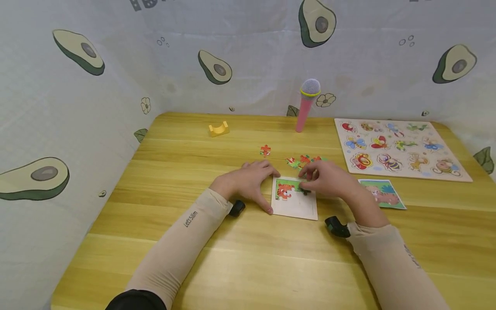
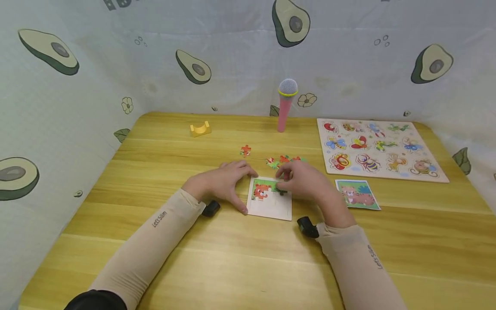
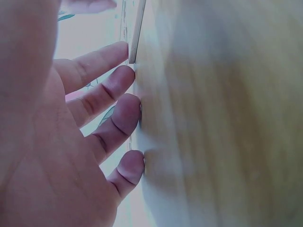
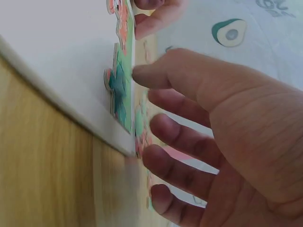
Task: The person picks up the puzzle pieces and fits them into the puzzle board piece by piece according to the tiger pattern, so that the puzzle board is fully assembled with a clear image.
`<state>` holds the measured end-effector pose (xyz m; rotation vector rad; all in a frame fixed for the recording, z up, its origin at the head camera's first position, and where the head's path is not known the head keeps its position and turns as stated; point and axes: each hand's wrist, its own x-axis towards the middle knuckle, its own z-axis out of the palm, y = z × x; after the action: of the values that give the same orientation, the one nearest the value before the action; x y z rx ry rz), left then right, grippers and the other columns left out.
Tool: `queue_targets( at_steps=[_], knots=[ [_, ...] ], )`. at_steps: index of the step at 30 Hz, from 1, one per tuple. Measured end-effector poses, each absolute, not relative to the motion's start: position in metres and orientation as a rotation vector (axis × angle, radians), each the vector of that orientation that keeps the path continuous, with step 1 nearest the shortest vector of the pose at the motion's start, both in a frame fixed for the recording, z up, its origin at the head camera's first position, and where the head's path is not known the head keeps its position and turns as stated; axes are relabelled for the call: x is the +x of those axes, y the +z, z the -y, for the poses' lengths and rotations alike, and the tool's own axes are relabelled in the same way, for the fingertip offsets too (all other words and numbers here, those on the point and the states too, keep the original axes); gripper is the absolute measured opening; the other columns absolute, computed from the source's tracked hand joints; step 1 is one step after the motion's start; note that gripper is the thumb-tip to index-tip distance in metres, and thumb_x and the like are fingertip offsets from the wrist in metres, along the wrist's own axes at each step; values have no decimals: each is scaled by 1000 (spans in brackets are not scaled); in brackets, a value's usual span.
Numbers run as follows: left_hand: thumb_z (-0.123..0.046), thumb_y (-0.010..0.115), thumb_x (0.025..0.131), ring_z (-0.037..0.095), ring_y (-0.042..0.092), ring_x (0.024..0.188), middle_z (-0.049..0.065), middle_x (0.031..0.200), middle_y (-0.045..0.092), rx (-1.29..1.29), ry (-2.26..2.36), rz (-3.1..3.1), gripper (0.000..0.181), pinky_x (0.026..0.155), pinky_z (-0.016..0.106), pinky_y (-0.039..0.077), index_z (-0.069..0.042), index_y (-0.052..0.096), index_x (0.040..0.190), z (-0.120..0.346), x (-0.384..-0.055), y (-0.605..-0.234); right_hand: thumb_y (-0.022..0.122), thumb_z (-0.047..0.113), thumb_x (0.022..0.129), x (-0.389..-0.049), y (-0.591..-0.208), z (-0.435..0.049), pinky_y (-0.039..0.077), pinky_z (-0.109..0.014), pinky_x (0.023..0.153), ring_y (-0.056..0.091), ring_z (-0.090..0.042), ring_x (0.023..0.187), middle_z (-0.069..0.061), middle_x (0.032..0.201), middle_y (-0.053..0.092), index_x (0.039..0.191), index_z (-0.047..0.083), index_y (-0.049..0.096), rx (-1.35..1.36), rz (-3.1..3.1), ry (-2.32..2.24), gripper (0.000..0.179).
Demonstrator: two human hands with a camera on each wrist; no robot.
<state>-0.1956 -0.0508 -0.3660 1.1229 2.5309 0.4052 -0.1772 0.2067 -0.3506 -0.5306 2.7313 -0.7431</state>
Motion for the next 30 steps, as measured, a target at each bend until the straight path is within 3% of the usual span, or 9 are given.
queue_targets(
  at_steps=[6,15,20,30],
  knots=[
    [-70,83,65,13,36,131,-7,135,43,1125,403,-2534,100,103,38,30,-20,48,145,51,-196,-366,74,15,91,-195,-347,-195,47,-43,77,55,-27,85,-12,98,61,117,0,70,-535,-2782,-715,30],
    [-71,83,64,12,35,131,-8,134,43,1122,431,-2523,101,101,39,31,-21,48,144,51,-196,-368,72,16,93,-208,-343,-180,44,-56,98,56,-38,108,-25,132,55,134,-2,61,-508,-2843,-445,46],
    [-70,84,65,12,35,131,-9,135,43,1125,448,-2516,100,101,38,31,-21,48,144,52,-197,-369,69,15,95,-213,-346,-175,40,-59,99,49,-44,113,-24,130,57,135,0,61,-514,-2840,-342,44],
    [-70,83,65,14,35,133,-7,138,42,1157,420,-2526,101,103,37,29,-20,47,145,53,-200,-371,69,13,96,-220,-349,-174,40,-59,99,52,-41,113,-23,124,58,135,-2,61,-521,-2803,-347,43]
  ],
)
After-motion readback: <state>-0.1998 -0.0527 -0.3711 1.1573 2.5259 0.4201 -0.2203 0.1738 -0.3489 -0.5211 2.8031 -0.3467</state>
